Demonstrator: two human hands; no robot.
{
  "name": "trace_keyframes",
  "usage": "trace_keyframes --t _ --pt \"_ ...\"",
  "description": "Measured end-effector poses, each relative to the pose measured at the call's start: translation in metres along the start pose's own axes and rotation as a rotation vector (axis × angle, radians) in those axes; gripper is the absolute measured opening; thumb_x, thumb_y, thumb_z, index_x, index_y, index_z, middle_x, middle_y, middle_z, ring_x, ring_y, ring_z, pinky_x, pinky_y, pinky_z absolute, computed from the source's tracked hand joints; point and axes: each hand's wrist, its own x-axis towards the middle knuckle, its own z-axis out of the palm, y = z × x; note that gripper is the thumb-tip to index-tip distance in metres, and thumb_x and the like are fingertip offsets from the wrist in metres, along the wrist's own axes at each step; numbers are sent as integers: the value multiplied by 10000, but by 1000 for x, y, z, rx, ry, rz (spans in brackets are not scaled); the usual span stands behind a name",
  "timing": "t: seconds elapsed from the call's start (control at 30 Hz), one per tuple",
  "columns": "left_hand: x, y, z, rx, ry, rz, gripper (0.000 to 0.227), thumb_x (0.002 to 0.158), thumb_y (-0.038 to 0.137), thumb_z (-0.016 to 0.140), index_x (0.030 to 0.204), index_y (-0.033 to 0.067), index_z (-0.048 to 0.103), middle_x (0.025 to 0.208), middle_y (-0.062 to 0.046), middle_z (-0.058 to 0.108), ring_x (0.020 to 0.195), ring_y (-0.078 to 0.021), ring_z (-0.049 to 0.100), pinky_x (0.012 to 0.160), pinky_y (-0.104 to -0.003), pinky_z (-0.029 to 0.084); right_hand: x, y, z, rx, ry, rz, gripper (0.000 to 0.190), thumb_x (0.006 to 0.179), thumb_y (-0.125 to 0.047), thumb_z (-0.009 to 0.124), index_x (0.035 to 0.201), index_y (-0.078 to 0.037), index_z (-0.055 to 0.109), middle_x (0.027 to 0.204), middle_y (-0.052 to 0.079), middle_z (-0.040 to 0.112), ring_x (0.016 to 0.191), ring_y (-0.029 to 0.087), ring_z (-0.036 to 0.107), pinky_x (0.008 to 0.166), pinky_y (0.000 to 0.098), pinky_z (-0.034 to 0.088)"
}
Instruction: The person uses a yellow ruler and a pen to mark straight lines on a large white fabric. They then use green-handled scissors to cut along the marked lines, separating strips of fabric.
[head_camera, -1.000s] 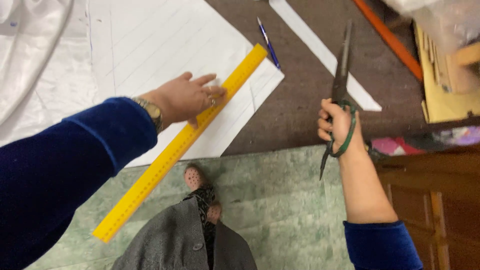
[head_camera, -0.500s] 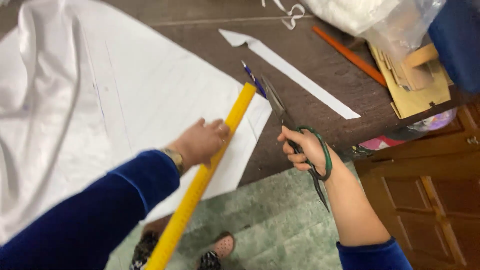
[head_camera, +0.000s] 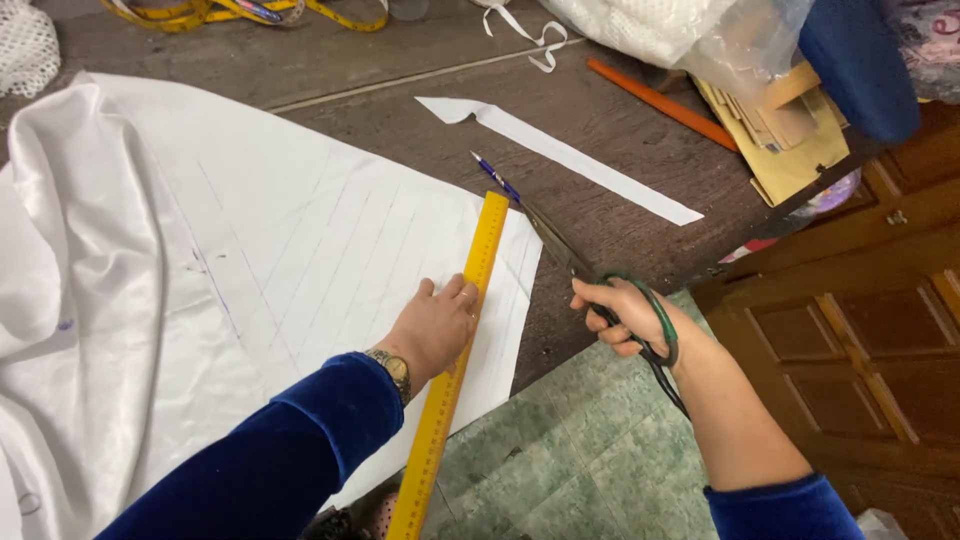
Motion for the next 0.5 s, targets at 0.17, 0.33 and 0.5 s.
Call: trace_keyframes --t 0.17,0.33,0.5 --pt "-10 4 -15 8 -5 -18 729 724 361 842 1335 109 535 1425 -97 420 1393 -279 293 1069 -476 327 1 11 0 37 145 -91 500 987 -405 526 1218 21 403 591 21 388 372 86 280 276 246 250" --pt "-10 8 -5 44 7 -16 655 735 385 821 1291 124 592 1425 -60 421 1374 -256 317 1067 -468 343 -20 59 21 155 237 -164 379 976 -383 572 1065 -17 533 550 33 412 328 117 309 233 269 277" --pt "-4 3 1 109 67 2 685 708 405 835 1277 105 598 1351 -73 471 1311 -245 376 1027 -459 375 -52 108 59 254 355 -148 403 1000 -429 512 1004 -26 528 554 25 388 339 117 321 256 266 298"
